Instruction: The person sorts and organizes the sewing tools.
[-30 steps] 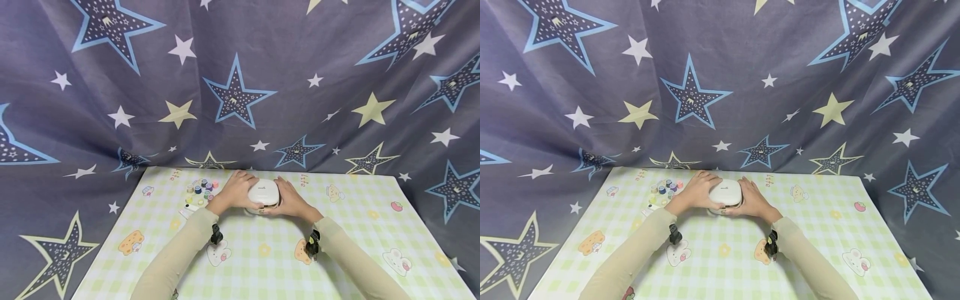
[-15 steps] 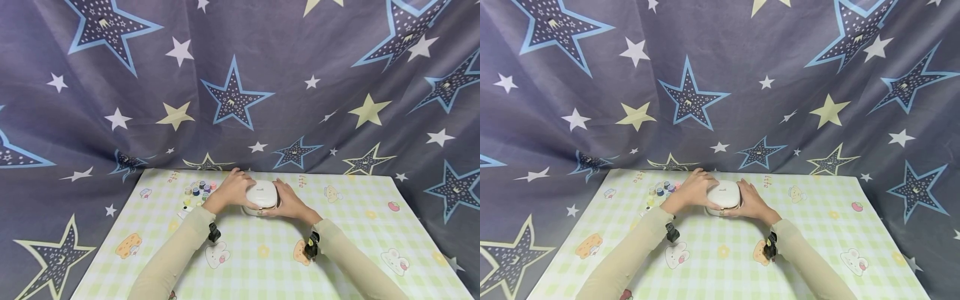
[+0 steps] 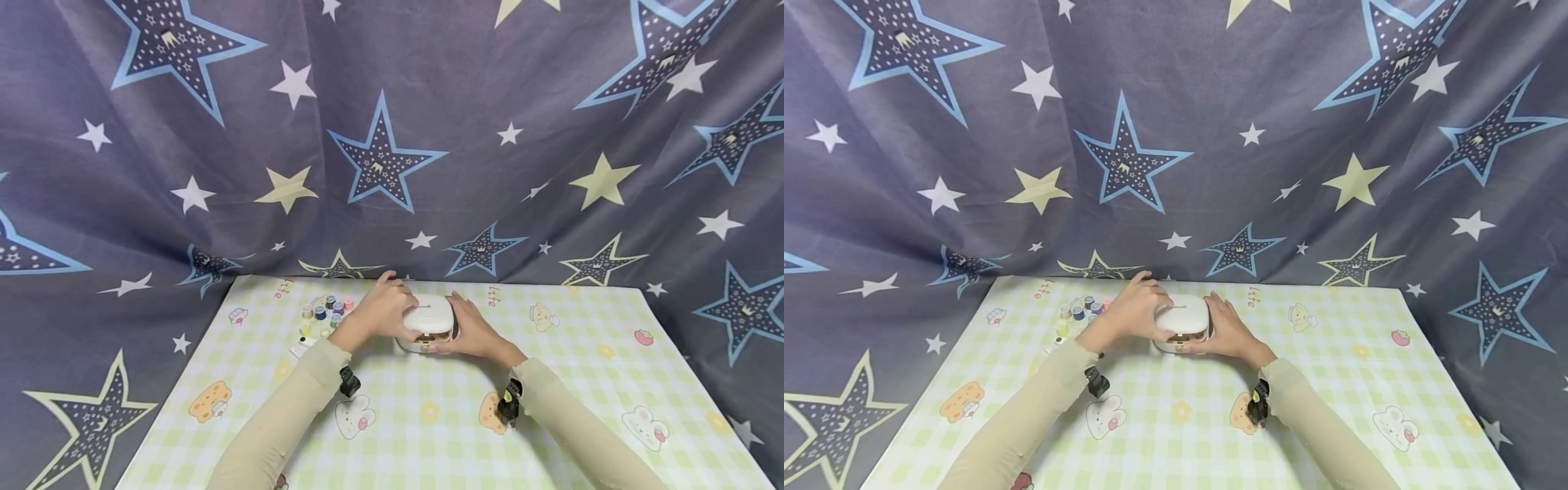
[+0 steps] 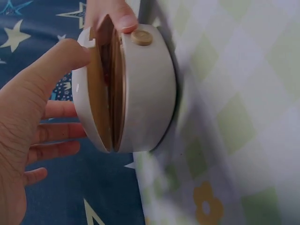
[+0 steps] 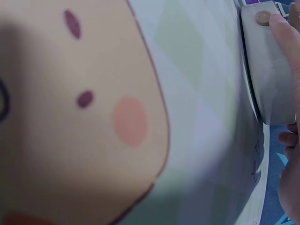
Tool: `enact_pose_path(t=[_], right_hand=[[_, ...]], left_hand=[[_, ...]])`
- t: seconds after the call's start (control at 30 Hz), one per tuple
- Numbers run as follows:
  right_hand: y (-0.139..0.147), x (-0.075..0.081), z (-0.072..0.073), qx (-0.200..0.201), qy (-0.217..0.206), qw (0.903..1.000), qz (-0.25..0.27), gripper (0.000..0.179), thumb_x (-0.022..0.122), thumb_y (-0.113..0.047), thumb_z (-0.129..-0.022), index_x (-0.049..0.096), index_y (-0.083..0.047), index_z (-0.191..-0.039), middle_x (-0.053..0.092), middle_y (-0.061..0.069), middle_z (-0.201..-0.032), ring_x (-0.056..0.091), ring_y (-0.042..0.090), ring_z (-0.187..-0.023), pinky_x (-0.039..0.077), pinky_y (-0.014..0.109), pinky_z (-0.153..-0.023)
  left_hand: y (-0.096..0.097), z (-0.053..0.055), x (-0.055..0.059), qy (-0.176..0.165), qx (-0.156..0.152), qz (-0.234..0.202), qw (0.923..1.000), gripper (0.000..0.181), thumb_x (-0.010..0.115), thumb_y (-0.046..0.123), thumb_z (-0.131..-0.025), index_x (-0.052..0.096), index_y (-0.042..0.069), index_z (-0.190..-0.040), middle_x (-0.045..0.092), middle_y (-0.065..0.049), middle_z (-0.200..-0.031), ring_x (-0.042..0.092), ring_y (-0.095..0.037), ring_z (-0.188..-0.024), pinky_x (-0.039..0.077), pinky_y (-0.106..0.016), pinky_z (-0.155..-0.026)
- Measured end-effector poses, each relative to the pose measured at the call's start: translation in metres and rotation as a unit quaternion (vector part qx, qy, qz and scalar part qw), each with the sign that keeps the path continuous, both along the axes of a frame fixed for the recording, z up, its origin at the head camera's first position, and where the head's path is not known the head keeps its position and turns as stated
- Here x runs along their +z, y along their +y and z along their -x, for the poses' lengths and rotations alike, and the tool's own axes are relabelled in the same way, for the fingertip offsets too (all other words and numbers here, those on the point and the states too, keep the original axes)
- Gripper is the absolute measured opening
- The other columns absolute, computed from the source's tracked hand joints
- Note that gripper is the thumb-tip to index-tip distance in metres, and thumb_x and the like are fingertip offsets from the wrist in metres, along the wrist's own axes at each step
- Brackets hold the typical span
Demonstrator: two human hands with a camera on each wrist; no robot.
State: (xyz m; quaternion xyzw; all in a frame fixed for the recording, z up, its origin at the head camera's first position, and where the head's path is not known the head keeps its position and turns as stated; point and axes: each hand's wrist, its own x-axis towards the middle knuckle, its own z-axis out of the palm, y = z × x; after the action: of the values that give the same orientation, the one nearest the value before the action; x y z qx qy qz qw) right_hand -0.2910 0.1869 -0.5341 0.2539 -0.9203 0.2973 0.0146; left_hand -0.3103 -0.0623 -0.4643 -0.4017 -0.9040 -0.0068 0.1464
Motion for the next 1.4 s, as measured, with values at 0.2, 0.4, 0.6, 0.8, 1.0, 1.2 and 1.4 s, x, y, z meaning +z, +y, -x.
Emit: enact_pose_path(t=[0.2,0.4,0.6,0.8,1.0,1.2,1.4], right_hand=[[0.0,0.001,-0.001,-0.007,-0.009,0.9999,-0.002,0.117,0.088,-0.058,-0.069,0.03,-0.008,-0.157,0.039,0.016,-0.16,0.016,0.037,-0.157,0.011,0.06,-0.125],[0.0,0.003,-0.004,-0.008,0.011,0.9998,-0.014,0.121,0.086,-0.059,-0.071,0.026,0.001,-0.157,0.032,0.024,-0.163,0.02,0.043,-0.155,0.014,0.064,-0.123],[0.002,0.003,-0.005,0.001,0.027,0.9994,-0.023,0.112,0.083,-0.062,-0.073,0.034,-0.003,-0.155,0.041,0.02,-0.159,0.021,0.043,-0.155,0.014,0.064,-0.123],[0.005,0.003,-0.005,-0.001,0.043,0.9984,-0.037,0.1,0.079,-0.063,-0.077,0.041,-0.006,-0.15,0.049,0.014,-0.153,0.023,0.037,-0.156,0.016,0.065,-0.122],[0.006,0.006,-0.005,-0.001,0.032,0.9987,-0.041,0.101,0.077,-0.064,-0.079,0.039,-0.006,-0.153,0.045,0.013,-0.157,0.021,0.034,-0.157,0.015,0.064,-0.123],[0.007,0.006,-0.005,0.001,0.027,0.9985,-0.047,0.099,0.076,-0.062,-0.081,0.038,-0.006,-0.153,0.041,0.015,-0.159,0.019,0.033,-0.158,0.014,0.063,-0.124],[0.006,0.007,-0.007,0.011,0.03,0.9987,-0.041,0.096,0.076,-0.059,-0.082,0.039,-0.006,-0.153,0.04,0.015,-0.159,0.019,0.035,-0.157,0.015,0.065,-0.122]], left_hand=[[-0.006,0.001,0.008,-0.042,0.023,-0.055,0.9973,0.046,0.076,0.062,-0.071,0.079,0.026,-0.099,0.078,0.01,-0.101,0.068,-0.015,-0.099,0.036,-0.052,-0.114],[-0.009,0.005,0.013,-0.052,0.036,-0.119,0.9908,0.038,0.076,0.058,-0.077,0.081,0.025,-0.095,0.075,0.006,-0.088,0.069,-0.017,-0.088,0.042,-0.052,-0.108],[-0.01,0.01,0.012,-0.059,0.082,-0.178,0.9788,0.037,0.077,0.056,-0.081,0.081,0.025,-0.101,0.078,0.005,-0.094,0.07,-0.018,-0.091,0.042,-0.047,-0.106],[-0.01,0.011,0.01,-0.043,0.116,-0.193,0.9734,0.039,0.073,0.063,-0.083,0.081,0.027,-0.096,0.075,0.008,-0.086,0.066,-0.015,-0.083,0.044,-0.044,-0.102],[-0.008,0.012,0.009,-0.037,0.114,-0.199,0.9726,0.039,0.073,0.062,-0.084,0.081,0.026,-0.095,0.074,0.007,-0.084,0.065,-0.013,-0.08,0.045,-0.044,-0.101],[-0.006,0.012,0.009,-0.024,0.113,-0.227,0.9671,0.034,0.073,0.059,-0.085,0.081,0.026,-0.09,0.073,0.007,-0.081,0.065,-0.013,-0.078,0.046,-0.044,-0.099],[-0.005,0.014,0.007,-0.011,0.124,-0.25,0.9602,0.035,0.073,0.057,-0.087,0.08,0.023,-0.086,0.072,0.007,-0.077,0.064,-0.014,-0.075,0.047,-0.041,-0.093]])
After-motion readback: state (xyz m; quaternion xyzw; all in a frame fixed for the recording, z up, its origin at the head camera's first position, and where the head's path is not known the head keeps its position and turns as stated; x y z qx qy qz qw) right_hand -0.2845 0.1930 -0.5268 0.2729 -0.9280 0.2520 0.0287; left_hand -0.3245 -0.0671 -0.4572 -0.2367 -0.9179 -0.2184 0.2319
